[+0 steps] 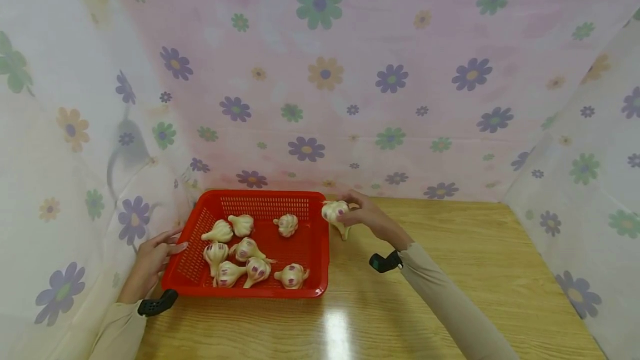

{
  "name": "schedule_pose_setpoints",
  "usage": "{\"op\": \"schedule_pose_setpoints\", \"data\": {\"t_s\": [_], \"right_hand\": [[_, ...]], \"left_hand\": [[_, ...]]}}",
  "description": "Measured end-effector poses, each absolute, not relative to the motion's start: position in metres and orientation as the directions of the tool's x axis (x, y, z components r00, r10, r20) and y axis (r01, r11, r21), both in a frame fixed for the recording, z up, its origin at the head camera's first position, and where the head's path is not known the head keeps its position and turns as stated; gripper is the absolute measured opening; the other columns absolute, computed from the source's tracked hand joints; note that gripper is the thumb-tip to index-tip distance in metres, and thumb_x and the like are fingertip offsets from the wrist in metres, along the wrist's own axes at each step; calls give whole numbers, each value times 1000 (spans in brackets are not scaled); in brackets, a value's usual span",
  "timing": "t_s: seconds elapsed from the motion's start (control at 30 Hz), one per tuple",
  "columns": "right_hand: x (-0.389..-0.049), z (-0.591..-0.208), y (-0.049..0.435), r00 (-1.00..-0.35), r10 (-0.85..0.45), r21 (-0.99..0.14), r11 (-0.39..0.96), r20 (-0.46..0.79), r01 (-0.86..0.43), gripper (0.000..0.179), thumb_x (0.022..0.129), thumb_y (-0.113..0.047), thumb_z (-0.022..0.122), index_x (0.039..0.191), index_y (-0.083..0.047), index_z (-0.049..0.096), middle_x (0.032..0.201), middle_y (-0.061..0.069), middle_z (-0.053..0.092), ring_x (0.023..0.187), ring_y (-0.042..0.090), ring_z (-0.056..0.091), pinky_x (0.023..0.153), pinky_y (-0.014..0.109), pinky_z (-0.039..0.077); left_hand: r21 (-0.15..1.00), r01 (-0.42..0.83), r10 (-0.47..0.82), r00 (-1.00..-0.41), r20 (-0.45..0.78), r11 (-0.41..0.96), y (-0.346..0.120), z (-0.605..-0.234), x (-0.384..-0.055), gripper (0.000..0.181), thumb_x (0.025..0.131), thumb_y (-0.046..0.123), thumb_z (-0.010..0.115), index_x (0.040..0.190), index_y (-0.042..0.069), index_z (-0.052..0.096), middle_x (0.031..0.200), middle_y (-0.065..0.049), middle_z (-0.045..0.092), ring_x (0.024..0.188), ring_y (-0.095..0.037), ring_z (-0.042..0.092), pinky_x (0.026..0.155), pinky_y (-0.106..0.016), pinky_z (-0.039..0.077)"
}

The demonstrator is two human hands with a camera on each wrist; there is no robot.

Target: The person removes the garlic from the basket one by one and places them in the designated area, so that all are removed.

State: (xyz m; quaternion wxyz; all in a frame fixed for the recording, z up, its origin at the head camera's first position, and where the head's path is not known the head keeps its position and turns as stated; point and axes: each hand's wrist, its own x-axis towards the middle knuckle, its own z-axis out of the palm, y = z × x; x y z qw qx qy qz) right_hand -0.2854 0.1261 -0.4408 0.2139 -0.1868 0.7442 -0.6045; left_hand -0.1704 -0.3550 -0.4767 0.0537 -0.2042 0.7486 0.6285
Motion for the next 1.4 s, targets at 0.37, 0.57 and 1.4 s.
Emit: {"op": "schedule_pose_setpoints", "data": {"t_s": [0.37,0.57,1.4], "right_hand": [[-283,-442,136,-837,-536,-980,200,-113,4,46,89,-7,63,131,3,44,125,21,44,97,27,52,89,58,44],[-272,-429,141,-833,-541,-981,195,-116,10,47,90,-4,61,131,7,41,127,25,41,100,30,52,91,59,42],[-283,-476,165,-859,-477,-971,223,-187,87,50,90,-7,63,133,5,41,128,23,38,95,23,54,87,58,45]], "left_hand": [[919,-375,-236,-910,-341,118,-355,-476,-170,65,91,18,62,147,7,32,105,6,58,82,-14,67,73,-37,55],[919,-374,-237,-910,-339,122,-355,-476,-169,65,91,18,62,147,7,32,106,7,58,82,-13,67,73,-36,55],[918,-371,-241,-912,-332,139,-355,-475,-171,67,90,20,63,147,6,32,98,12,57,81,-11,65,72,-33,54]]}}
